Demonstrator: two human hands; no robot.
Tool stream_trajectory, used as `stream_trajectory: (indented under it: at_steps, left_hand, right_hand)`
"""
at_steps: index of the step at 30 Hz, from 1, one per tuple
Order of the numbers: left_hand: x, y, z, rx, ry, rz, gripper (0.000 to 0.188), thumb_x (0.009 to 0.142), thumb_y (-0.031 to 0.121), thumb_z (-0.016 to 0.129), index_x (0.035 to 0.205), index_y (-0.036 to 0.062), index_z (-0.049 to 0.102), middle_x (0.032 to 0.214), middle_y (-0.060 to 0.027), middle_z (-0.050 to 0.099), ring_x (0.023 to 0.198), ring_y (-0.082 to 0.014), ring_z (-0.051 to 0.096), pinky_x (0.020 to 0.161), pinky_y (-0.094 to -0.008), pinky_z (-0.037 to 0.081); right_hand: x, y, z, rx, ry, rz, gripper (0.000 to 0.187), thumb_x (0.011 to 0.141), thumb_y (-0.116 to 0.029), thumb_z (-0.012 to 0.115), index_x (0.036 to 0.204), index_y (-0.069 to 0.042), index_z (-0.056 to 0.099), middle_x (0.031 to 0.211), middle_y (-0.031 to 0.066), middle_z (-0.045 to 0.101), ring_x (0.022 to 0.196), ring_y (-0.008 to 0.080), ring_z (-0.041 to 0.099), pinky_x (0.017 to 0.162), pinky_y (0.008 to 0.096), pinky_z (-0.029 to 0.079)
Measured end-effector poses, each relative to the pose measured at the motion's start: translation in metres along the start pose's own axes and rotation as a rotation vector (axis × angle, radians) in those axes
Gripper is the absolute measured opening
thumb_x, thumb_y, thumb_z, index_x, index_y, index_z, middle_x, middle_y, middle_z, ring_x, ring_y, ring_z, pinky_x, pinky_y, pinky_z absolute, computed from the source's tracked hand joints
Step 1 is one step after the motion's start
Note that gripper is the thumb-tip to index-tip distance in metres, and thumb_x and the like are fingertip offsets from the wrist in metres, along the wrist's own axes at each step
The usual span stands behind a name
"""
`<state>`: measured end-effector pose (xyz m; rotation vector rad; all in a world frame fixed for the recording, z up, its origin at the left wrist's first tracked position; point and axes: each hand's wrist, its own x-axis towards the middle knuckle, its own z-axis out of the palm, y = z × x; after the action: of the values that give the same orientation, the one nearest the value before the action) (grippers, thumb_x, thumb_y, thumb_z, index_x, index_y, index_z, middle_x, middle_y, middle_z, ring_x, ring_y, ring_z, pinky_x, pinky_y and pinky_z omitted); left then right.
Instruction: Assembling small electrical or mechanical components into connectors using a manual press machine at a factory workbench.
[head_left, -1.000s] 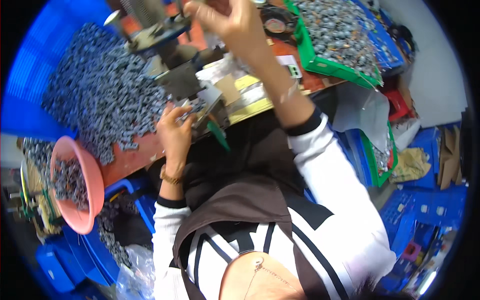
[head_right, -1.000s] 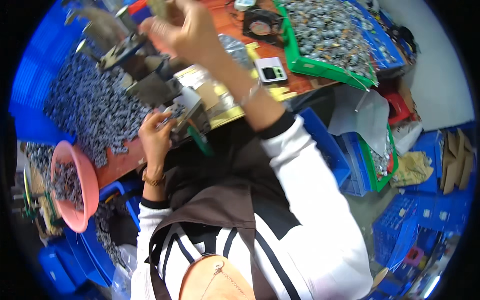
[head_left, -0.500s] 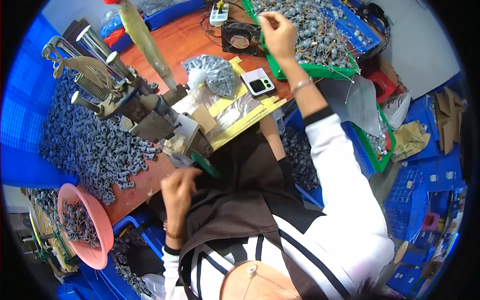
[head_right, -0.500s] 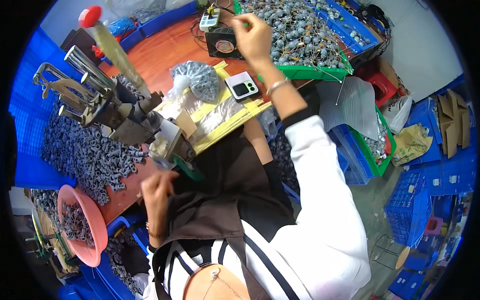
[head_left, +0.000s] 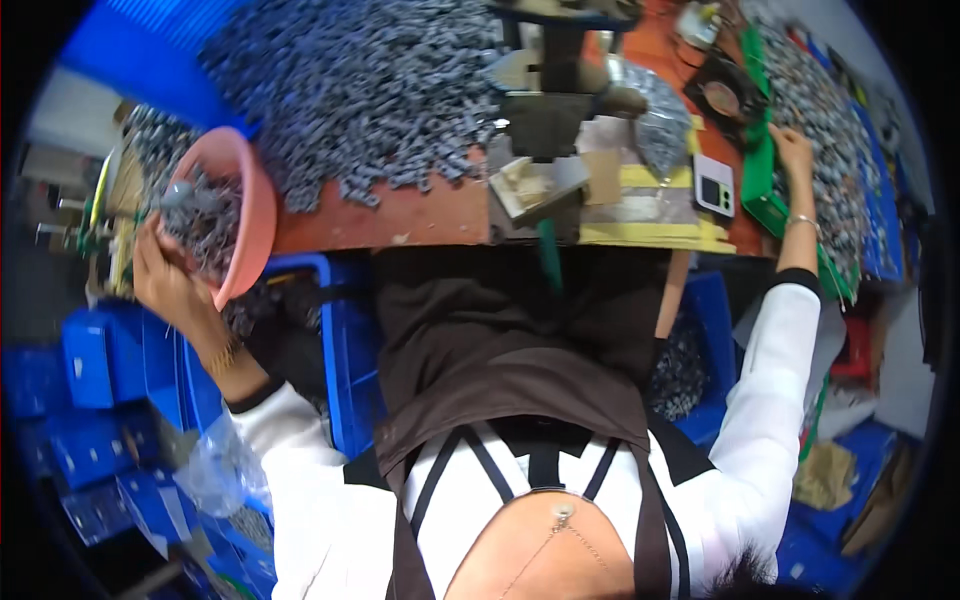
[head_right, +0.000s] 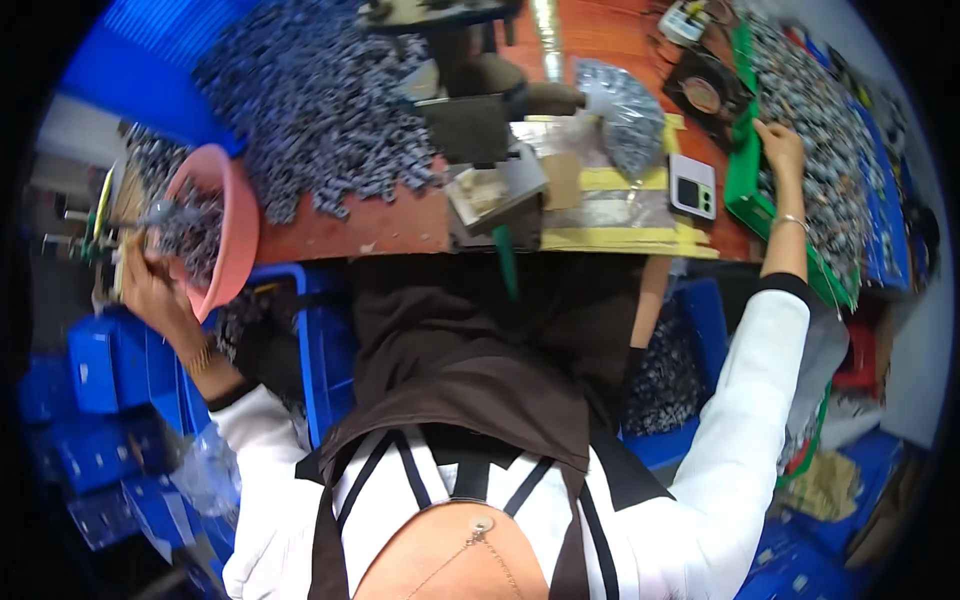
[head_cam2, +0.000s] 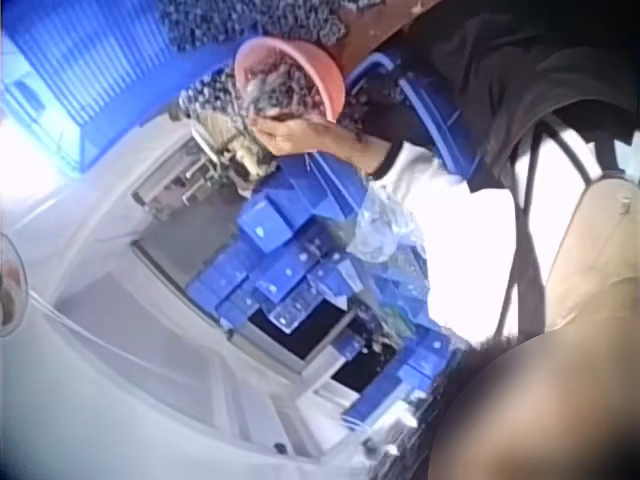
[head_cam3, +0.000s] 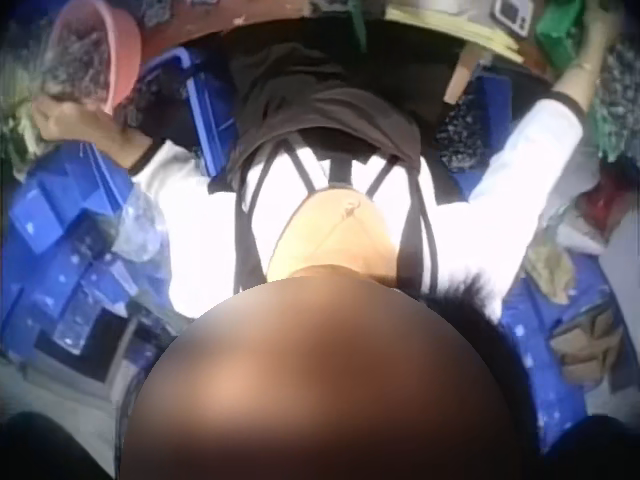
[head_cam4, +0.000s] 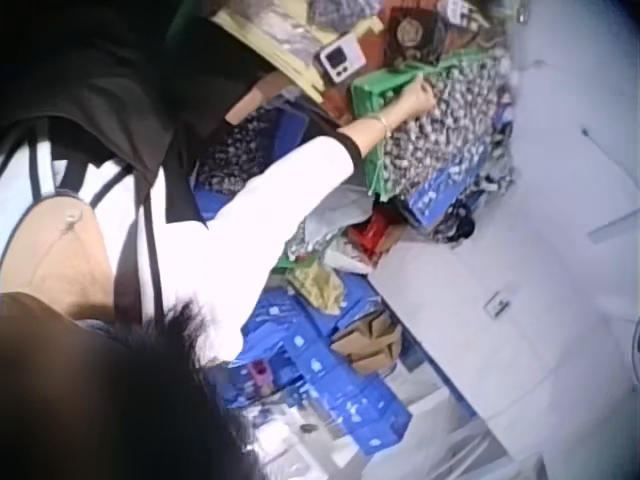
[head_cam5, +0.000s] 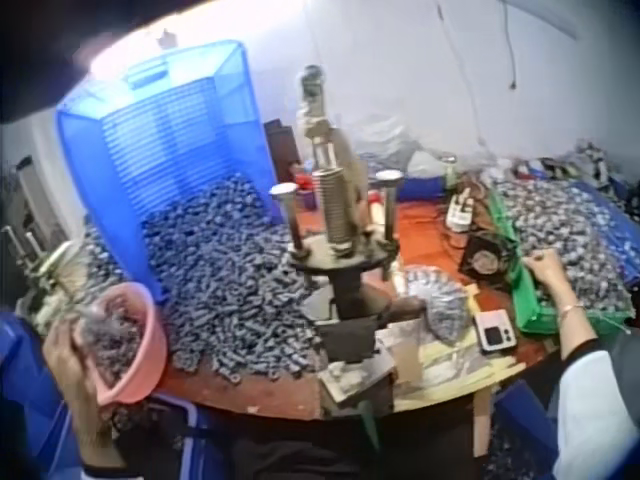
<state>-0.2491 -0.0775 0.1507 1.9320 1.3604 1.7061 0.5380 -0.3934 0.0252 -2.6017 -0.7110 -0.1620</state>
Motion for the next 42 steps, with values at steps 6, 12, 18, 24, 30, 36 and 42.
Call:
stream_trajectory:
  at_steps: [6, 12, 18, 24, 30, 36, 42]
  left_hand:
    - [-0.008, -0.057, -0.001, 1.028, 0.065, 0.677, 0.027, 0.085, 0.020, 0.061, 0.107, 0.0045, 0.064, 0.098, -0.0168, 0.065, 0.096, -0.0338, 0.058, 0.088, -0.0437, 0.043]
    - [-0.084, -0.057, 0.082, 0.765, -0.391, 0.541, 0.026, 0.087, 0.009, 0.056, 0.111, -0.0012, 0.061, 0.122, -0.0198, 0.056, 0.112, -0.0368, 0.051, 0.096, -0.0440, 0.040]
    - [-0.105, -0.111, 0.106, 0.709, -0.331, 0.330, 0.031, 0.085, 0.004, 0.054, 0.115, -0.0025, 0.059, 0.120, -0.0229, 0.056, 0.113, -0.0387, 0.051, 0.098, -0.0435, 0.040]
    - [-0.117, -0.086, 0.126, 0.477, -0.379, 0.225, 0.031, 0.088, 0.007, 0.056, 0.118, 0.0027, 0.060, 0.114, -0.0204, 0.059, 0.104, -0.0360, 0.055, 0.091, -0.0403, 0.044]
    - [-0.142, -0.050, 0.166, 0.448, -0.313, 0.281, 0.029, 0.085, 0.009, 0.061, 0.115, 0.0104, 0.065, 0.104, -0.0106, 0.062, 0.097, -0.0299, 0.057, 0.083, -0.0367, 0.047]
    - [-0.144, -0.034, 0.161, 0.359, -0.092, 0.181, 0.031, 0.086, 0.010, 0.064, 0.116, 0.0077, 0.063, 0.104, -0.0123, 0.059, 0.087, -0.0281, 0.059, 0.077, -0.0355, 0.048]
    - [-0.180, 0.035, 0.169, -0.286, -0.391, 0.120, 0.034, 0.084, -0.002, 0.064, 0.116, 0.0093, 0.067, 0.127, -0.0101, 0.052, 0.093, -0.0172, 0.054, 0.079, -0.0275, 0.047]
  right_hand:
    - [-0.045, -0.013, -0.006, 0.312, 0.477, -0.046, 0.047, 0.092, -0.049, 0.053, 0.089, -0.006, 0.073, 0.073, 0.0071, 0.067, 0.064, 0.0169, 0.060, 0.062, 0.0315, 0.046]
    - [-0.101, -0.054, -0.054, 0.986, 0.479, 0.049, 0.047, 0.101, -0.034, 0.041, 0.089, 0.003, 0.066, 0.083, 0.0107, 0.067, 0.065, 0.0136, 0.059, 0.061, 0.0256, 0.052]
    - [-0.115, -0.081, -0.116, 1.012, 0.752, -0.265, 0.033, 0.101, -0.016, 0.040, 0.099, 0.011, 0.059, 0.102, 0.0207, 0.065, 0.086, 0.0240, 0.065, 0.080, 0.0357, 0.058]
    - [-0.155, -0.102, -0.134, 1.058, 0.643, -0.276, 0.040, 0.101, -0.023, 0.037, 0.100, 0.009, 0.061, 0.096, 0.0173, 0.067, 0.078, 0.0207, 0.064, 0.070, 0.0307, 0.055]
    - [-0.215, -0.167, -0.115, 1.037, 0.635, -0.253, 0.039, 0.102, -0.024, 0.038, 0.103, 0.008, 0.061, 0.079, 0.0120, 0.066, 0.061, 0.0120, 0.054, 0.056, 0.0235, 0.045]
    - [-0.254, -0.185, -0.115, 1.073, 0.353, -0.399, 0.037, 0.102, -0.021, 0.040, 0.108, 0.010, 0.059, 0.055, 0.0019, 0.049, 0.051, 0.0055, 0.037, 0.050, 0.0204, 0.028]
    - [-0.293, -0.188, -0.086, 1.293, -0.248, -0.582, 0.045, 0.100, -0.036, 0.043, 0.090, 0.002, 0.064, 0.053, 0.0016, 0.044, 0.050, 0.0097, 0.036, 0.047, 0.0232, 0.027]
